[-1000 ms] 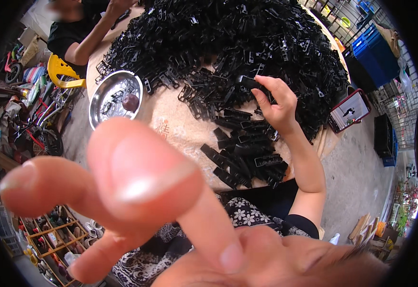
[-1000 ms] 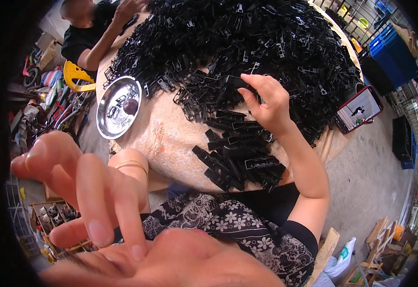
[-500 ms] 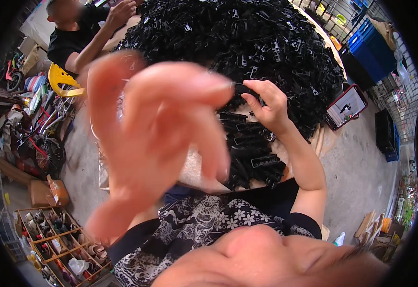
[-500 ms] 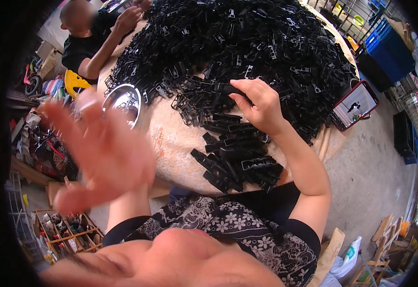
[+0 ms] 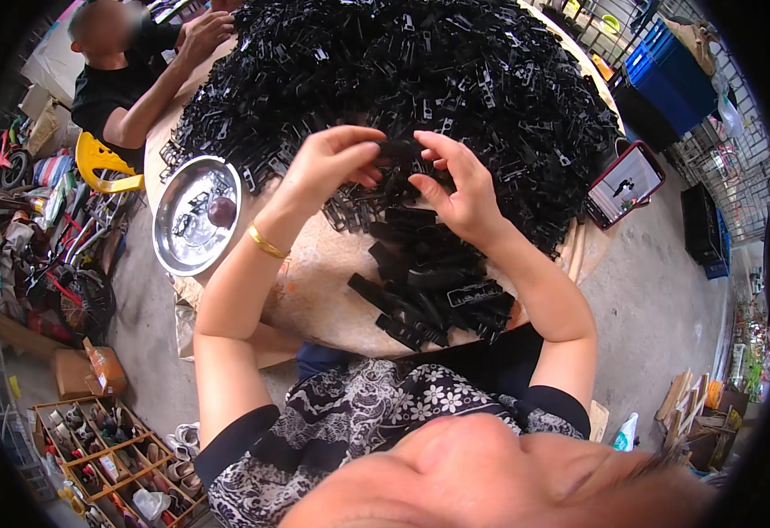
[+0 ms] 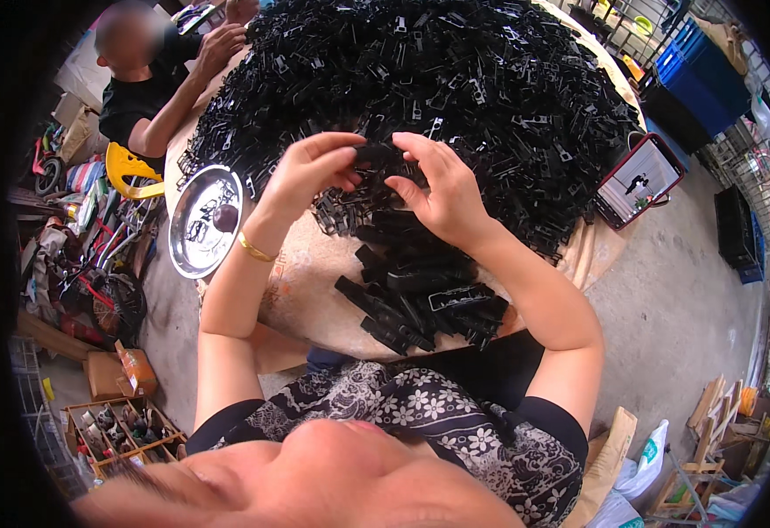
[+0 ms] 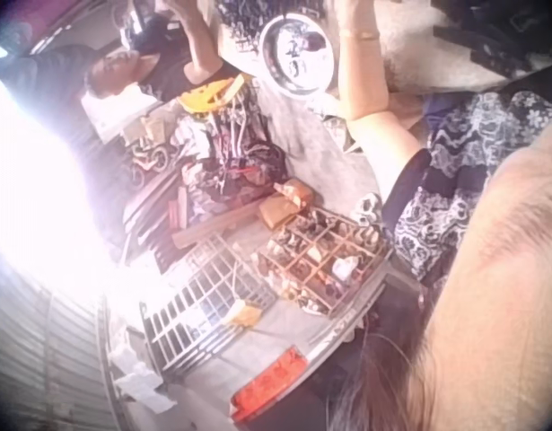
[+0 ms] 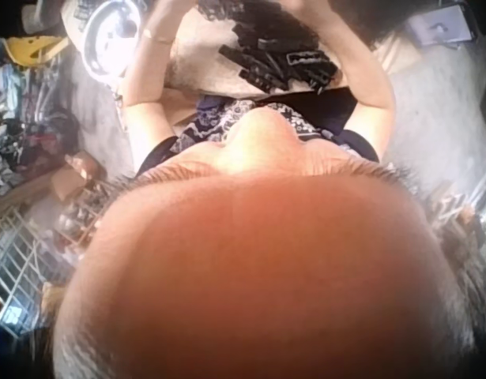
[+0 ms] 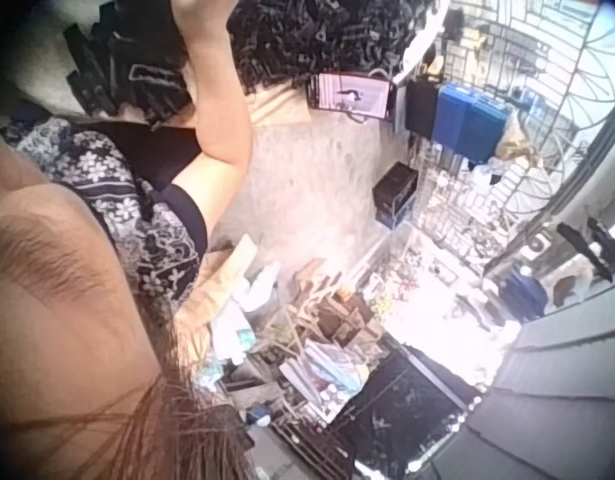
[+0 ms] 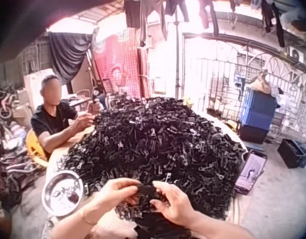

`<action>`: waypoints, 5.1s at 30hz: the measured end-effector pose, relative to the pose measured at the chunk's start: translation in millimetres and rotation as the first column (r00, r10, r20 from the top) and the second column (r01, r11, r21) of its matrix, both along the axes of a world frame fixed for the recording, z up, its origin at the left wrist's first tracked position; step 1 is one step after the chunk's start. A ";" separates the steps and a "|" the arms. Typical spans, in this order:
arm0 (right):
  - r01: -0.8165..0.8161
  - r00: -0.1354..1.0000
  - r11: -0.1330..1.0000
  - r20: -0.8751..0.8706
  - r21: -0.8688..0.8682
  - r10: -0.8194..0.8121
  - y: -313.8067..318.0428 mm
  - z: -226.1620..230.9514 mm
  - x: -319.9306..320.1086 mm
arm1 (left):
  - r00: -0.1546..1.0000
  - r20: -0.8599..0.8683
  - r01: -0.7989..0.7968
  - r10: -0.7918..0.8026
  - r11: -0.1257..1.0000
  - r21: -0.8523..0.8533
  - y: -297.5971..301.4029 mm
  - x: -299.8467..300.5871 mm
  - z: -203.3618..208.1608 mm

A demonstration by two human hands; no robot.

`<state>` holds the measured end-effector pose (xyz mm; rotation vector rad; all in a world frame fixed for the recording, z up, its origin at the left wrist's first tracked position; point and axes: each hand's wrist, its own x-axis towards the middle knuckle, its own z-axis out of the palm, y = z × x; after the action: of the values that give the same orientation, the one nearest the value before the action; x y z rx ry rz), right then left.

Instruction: The person assembles plastic components by fitting plastic pieces together by hand and stacking the assembled parts on the table.

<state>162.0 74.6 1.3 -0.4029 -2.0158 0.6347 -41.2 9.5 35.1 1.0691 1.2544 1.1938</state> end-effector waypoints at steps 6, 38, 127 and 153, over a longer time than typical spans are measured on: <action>-0.208 0.915 0.900 0.402 0.384 0.039 2.1 -5.5 -9.1 | 0.977 0.142 -0.167 0.159 0.985 0.043 2.7 -21.6 -20.9; -0.276 0.961 0.959 0.000 -0.059 0.277 5.1 4.8 6.3 | 0.969 0.245 -0.021 0.011 0.999 0.040 -20.0 32.2 -25.5; -0.235 0.747 0.879 0.655 0.414 -0.109 62.0 24.2 -113.1 | 0.521 -0.831 0.395 0.194 0.809 0.436 -43.1 53.0 -37.0; -0.004 0.862 0.731 0.369 -0.682 0.348 50.8 47.3 -25.5 | 0.574 -0.597 0.087 0.560 0.683 0.725 -27.0 42.5 -31.0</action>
<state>136.6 125.4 48.7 -0.8611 -2.2529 1.5319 1.3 -17.5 4.1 2.2514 1.7254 1.5454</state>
